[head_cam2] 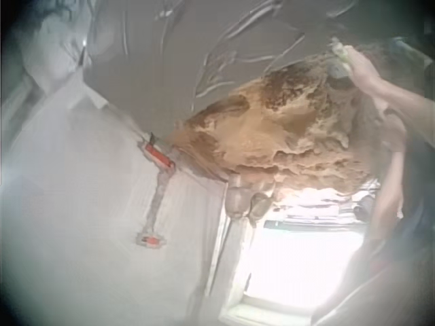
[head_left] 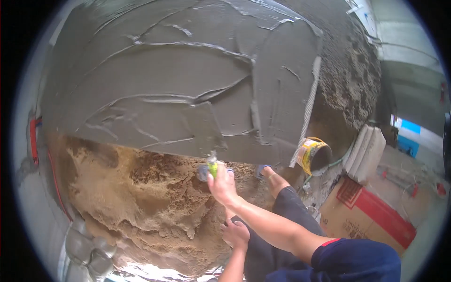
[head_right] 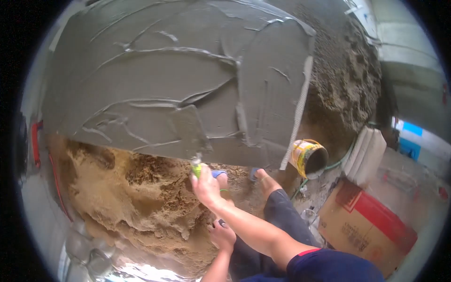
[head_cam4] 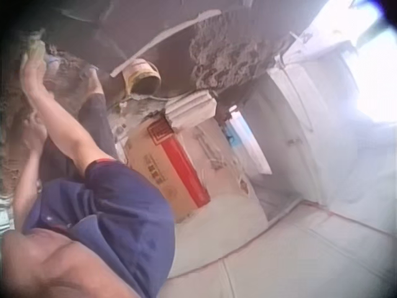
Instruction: The person applies mortar to the back of a large tile using a trowel, carries the tile to a prepared floor area, and positions it onto a bed of sand and mortar. They سپس press the tile into place by hand and use a grout float to smooth the surface.
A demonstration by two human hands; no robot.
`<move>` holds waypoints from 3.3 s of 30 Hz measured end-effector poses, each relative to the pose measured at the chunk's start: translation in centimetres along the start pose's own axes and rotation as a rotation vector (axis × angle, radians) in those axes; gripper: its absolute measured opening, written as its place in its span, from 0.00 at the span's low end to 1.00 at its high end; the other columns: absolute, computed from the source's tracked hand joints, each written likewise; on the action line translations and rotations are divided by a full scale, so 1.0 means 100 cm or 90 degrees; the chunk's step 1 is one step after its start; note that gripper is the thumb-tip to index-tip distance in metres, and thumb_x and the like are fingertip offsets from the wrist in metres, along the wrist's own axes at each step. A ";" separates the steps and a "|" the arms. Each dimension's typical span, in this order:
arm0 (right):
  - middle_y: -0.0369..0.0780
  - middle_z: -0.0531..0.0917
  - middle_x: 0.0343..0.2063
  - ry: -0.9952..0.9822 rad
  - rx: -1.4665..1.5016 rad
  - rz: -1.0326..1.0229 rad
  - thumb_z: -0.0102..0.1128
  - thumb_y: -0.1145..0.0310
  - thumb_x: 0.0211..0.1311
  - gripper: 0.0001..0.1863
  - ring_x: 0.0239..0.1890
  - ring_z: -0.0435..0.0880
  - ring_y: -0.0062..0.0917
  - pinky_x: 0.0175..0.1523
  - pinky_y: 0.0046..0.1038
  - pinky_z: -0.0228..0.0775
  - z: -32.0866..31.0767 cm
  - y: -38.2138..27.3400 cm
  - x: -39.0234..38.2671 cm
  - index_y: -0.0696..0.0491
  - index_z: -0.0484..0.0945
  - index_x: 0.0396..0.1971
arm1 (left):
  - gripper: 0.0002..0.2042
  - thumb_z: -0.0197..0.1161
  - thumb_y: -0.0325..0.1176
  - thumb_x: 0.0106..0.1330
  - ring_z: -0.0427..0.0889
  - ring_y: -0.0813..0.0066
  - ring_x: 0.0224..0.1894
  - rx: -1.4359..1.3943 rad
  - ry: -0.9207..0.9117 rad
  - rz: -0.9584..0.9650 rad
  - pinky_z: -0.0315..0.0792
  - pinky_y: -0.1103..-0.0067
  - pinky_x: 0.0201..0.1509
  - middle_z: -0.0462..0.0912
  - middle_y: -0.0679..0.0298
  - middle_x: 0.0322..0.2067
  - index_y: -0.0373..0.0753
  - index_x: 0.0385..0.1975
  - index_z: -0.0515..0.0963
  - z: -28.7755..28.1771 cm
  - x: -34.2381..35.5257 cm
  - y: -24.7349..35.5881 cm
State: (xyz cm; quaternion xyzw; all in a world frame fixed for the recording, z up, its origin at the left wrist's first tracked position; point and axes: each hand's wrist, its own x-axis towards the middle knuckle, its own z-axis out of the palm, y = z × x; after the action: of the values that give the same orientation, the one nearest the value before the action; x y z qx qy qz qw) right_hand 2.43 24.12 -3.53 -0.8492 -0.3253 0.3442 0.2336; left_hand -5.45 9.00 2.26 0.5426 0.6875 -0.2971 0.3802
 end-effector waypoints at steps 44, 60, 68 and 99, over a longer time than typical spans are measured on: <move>0.47 0.80 0.26 -0.180 -0.384 -0.270 0.58 0.57 0.56 0.16 0.30 0.80 0.46 0.34 0.44 0.73 -0.434 0.270 0.281 0.50 0.66 0.37 | 0.20 0.53 0.38 0.56 0.71 0.45 0.51 0.249 -0.007 -0.099 0.66 0.58 0.54 0.69 0.41 0.50 0.35 0.47 0.70 0.066 -0.036 0.108; 0.42 0.80 0.29 -0.143 -0.176 -0.009 0.52 0.62 0.61 0.14 0.28 0.79 0.25 0.36 0.30 0.75 -0.474 0.236 0.428 0.55 0.73 0.42 | 0.21 0.48 0.45 0.59 0.75 0.49 0.45 0.266 0.020 -0.116 0.71 0.61 0.46 0.72 0.47 0.44 0.40 0.48 0.71 0.065 -0.050 0.143; 0.46 0.81 0.25 -0.327 -0.204 -0.150 0.59 0.70 0.47 0.12 0.28 0.82 0.40 0.34 0.37 0.74 -0.419 0.255 0.286 0.54 0.73 0.33 | 0.20 0.50 0.41 0.58 0.74 0.48 0.47 0.252 0.025 -0.154 0.69 0.60 0.50 0.71 0.45 0.45 0.38 0.48 0.70 0.061 -0.052 0.165; 0.42 0.78 0.19 -0.211 0.041 0.115 0.55 0.65 0.54 0.10 0.22 0.80 0.28 0.28 0.31 0.72 -0.269 0.086 0.333 0.57 0.73 0.30 | 0.20 0.54 0.39 0.54 0.73 0.50 0.48 0.132 0.018 -0.145 0.68 0.62 0.51 0.71 0.47 0.43 0.34 0.44 0.72 0.055 -0.026 0.079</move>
State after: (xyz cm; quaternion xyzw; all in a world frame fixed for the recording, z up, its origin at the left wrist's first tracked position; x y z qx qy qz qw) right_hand 43.97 37.38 -5.74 -0.7987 -0.2703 0.5092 0.1722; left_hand 3.69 5.00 1.57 0.5018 0.7155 -0.4002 0.2758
